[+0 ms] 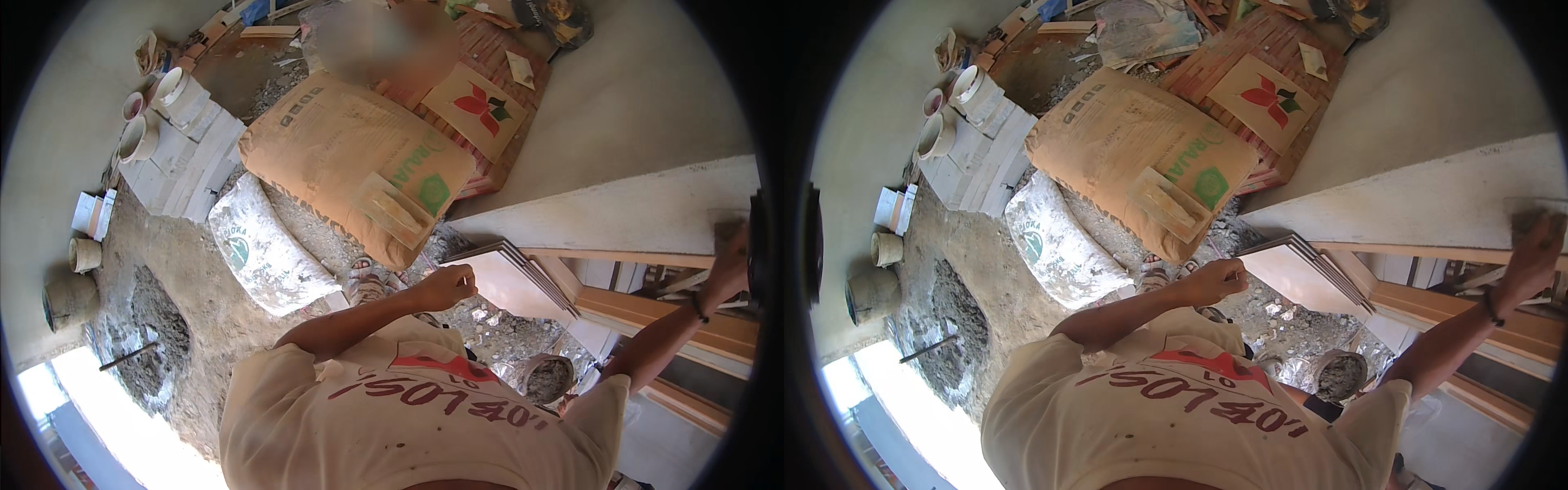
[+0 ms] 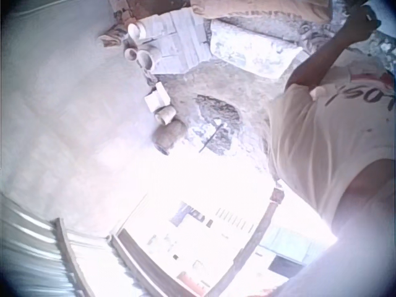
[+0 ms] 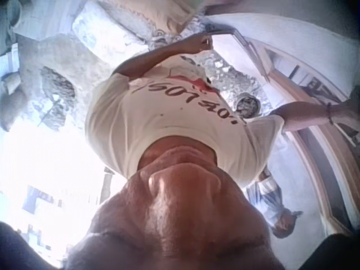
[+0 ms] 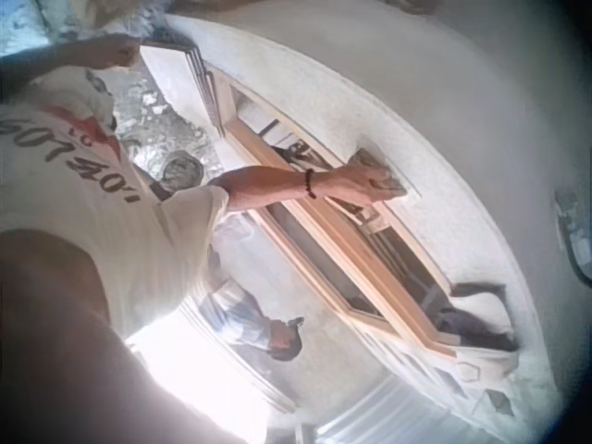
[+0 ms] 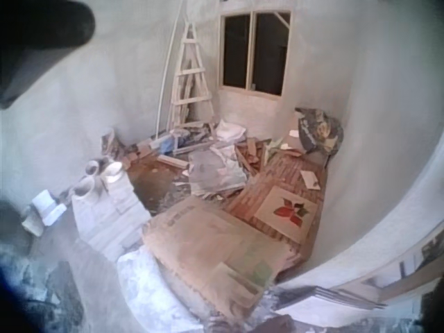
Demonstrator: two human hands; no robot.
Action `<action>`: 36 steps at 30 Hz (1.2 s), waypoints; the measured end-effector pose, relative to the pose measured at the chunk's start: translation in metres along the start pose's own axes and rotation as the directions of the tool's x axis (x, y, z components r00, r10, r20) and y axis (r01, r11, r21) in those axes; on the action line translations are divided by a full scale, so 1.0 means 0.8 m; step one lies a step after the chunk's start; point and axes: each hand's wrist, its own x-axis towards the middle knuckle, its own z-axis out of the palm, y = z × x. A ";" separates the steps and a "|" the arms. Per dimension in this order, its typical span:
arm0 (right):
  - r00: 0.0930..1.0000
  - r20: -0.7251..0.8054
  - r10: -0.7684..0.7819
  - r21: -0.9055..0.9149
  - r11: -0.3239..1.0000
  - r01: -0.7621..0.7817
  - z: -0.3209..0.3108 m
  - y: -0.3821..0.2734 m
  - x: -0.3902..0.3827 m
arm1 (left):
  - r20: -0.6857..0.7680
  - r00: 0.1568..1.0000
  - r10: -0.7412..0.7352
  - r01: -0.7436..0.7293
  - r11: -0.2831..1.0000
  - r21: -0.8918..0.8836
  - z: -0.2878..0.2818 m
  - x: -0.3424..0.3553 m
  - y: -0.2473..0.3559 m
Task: The person uses a wooden float and a putty knife to apply plaster to the edge of a wall, dipping the tool into a bucket of water and smoothing the material.
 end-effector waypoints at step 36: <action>0.315 0.896 -0.314 0.333 0.004 -0.943 -0.078 -0.212 -0.365 | -0.255 0.924 0.283 -0.287 0.075 -0.955 -0.138 -0.034 0.051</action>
